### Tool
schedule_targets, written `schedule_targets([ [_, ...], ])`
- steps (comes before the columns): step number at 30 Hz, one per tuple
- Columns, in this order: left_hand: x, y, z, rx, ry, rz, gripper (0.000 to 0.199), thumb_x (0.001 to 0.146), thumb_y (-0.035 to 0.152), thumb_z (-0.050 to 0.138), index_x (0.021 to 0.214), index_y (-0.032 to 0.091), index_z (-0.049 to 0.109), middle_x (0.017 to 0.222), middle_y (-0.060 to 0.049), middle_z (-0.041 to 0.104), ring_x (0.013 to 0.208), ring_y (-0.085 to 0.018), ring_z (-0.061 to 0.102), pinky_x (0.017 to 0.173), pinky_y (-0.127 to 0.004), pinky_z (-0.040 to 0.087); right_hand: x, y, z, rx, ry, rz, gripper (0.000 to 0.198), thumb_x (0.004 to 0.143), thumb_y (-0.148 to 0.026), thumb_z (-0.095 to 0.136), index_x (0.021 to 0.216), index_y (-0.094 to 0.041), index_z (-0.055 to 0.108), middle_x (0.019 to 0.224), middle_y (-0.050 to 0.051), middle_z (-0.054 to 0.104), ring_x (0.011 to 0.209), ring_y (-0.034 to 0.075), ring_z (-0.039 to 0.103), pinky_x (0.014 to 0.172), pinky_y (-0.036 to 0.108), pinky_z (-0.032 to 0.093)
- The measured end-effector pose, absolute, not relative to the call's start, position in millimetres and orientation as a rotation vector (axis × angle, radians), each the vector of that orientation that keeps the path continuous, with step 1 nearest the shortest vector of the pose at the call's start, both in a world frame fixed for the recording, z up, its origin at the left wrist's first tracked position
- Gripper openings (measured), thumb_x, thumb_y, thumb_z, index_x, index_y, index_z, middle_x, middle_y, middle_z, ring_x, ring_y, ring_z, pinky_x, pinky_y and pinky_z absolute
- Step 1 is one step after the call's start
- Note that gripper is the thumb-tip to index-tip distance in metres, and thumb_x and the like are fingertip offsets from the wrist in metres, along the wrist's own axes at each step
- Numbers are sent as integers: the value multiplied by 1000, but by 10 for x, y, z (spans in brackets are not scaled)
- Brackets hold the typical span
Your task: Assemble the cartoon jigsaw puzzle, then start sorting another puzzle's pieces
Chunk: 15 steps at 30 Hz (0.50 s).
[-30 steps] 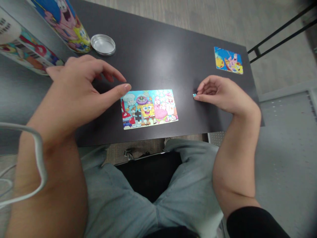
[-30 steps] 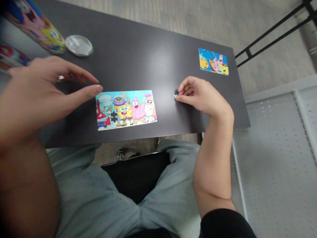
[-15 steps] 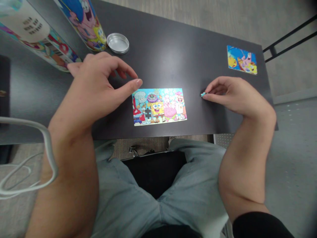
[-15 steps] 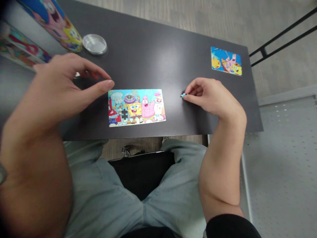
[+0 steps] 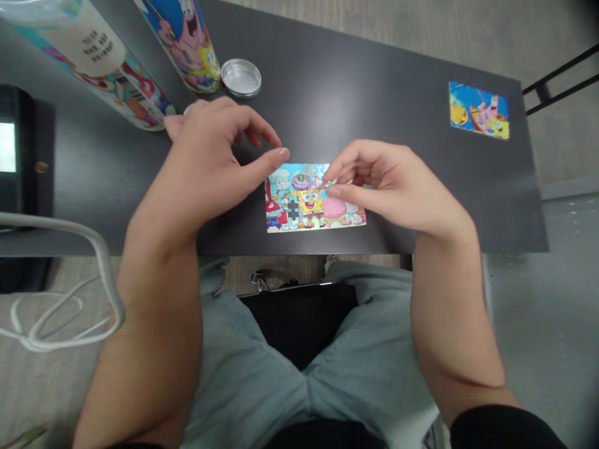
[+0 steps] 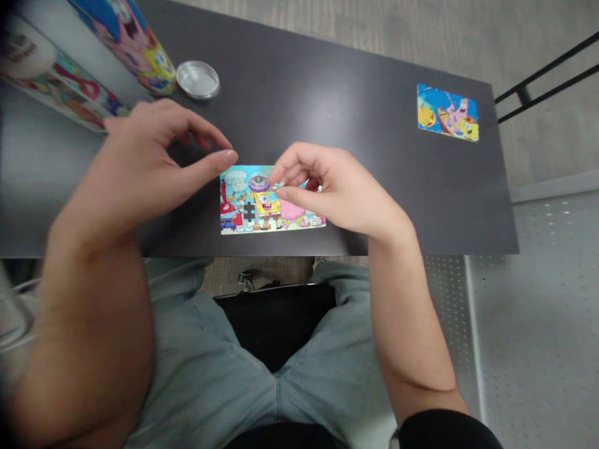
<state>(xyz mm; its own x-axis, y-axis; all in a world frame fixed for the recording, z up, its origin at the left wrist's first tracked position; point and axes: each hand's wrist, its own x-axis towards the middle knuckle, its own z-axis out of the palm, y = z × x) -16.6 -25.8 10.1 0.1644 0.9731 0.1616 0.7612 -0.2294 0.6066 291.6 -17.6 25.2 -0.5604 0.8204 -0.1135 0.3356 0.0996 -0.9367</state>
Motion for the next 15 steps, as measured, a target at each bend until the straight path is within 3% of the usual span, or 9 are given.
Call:
schedule_targets([
  [5, -219, -303, 107, 2062, 1614, 748, 45, 107, 73, 76, 115, 31, 91, 124, -12, 85, 130, -47, 69, 122, -71, 39, 2697, -193, 225, -1119, -2004, 1491, 19, 104, -51, 97, 113, -34, 94, 100, 1, 88, 90, 24, 75, 84, 44, 69],
  [15, -286, -352, 108, 2052, 1661, 803, 28, 105, 55, 87, 116, 30, 93, 126, -12, 87, 127, -45, 73, 122, -71, 43, 2481, -223, 156, -1083, -2061, 1525, 19, 100, -43, 99, 108, -29, 88, 100, 1, 88, 94, 23, 80, 88, 38, 67],
])
